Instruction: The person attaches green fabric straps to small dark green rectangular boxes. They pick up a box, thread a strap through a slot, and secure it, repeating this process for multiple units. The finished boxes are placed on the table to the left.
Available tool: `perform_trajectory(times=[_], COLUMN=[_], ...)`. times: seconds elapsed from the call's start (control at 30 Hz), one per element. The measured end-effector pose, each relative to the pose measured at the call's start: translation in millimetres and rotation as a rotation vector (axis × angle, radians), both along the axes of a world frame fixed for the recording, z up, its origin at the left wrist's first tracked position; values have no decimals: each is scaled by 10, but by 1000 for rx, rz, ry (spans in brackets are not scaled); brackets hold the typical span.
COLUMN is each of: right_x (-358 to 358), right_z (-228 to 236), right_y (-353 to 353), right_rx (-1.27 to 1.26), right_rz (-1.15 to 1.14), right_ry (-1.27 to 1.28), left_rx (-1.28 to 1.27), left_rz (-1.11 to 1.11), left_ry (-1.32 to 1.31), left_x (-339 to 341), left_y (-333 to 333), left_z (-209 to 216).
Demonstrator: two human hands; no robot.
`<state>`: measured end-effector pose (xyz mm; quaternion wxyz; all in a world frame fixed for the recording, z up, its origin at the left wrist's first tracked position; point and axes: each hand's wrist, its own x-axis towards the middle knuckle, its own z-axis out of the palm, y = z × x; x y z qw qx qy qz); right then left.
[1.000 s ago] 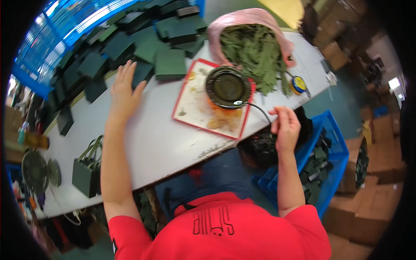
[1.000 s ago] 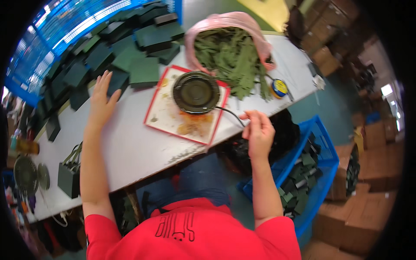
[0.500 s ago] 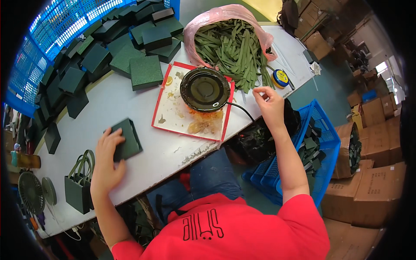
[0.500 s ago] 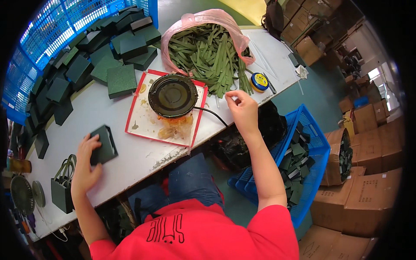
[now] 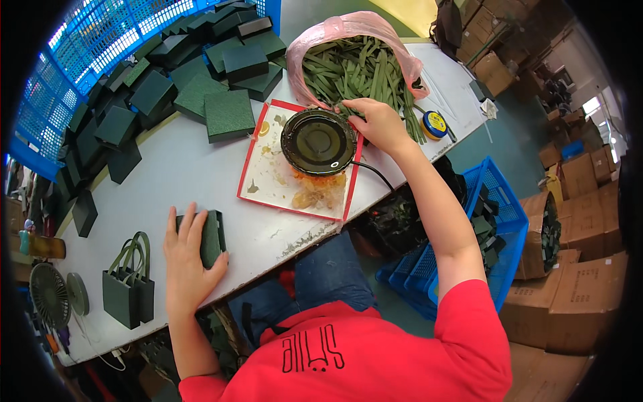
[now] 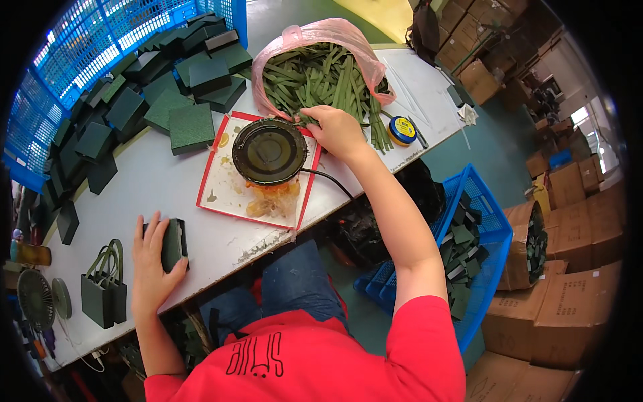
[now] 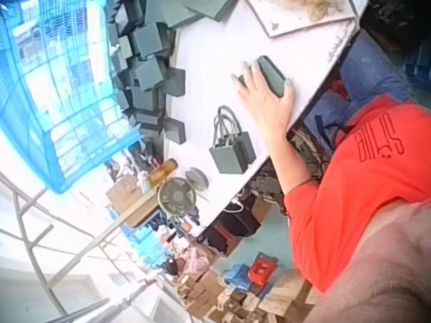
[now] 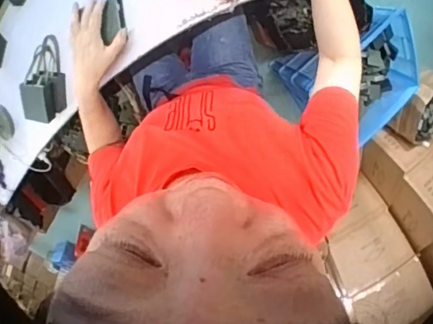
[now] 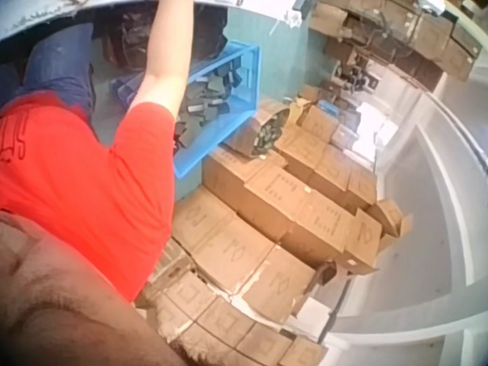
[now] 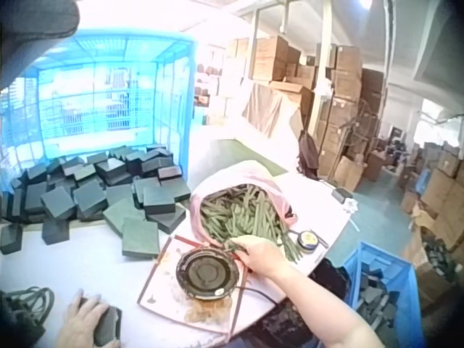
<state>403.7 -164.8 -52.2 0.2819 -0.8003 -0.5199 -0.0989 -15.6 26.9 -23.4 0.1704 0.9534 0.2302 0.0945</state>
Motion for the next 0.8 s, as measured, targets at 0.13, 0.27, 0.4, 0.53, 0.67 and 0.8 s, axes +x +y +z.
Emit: perform_trajectory(times=[0.13,0.27,0.4,0.53,0.67,0.8], right_x=[18,-94,-158,-75,-84,-120], right_z=[41,90,235,186,193,261], right_y=[21,-68,-266,-381,-401,-420], right_rx=[-89,234,408,429,430,462], right_rz=[-126,-225,-244,-295,-321,-322], right_ry=[84,464,801,845,774,651], left_rx=[-36,-120,-209,-15,-6,13], left_rz=[-118,-71,-79,-100,-93,-111], left_ry=[121,111,193,236,210,182], left_x=[-6,-49,-54,-18,-5,-9], left_y=[-16,-47,-66,-101,-145,-180], left_z=[184,177,326,317,254,151])
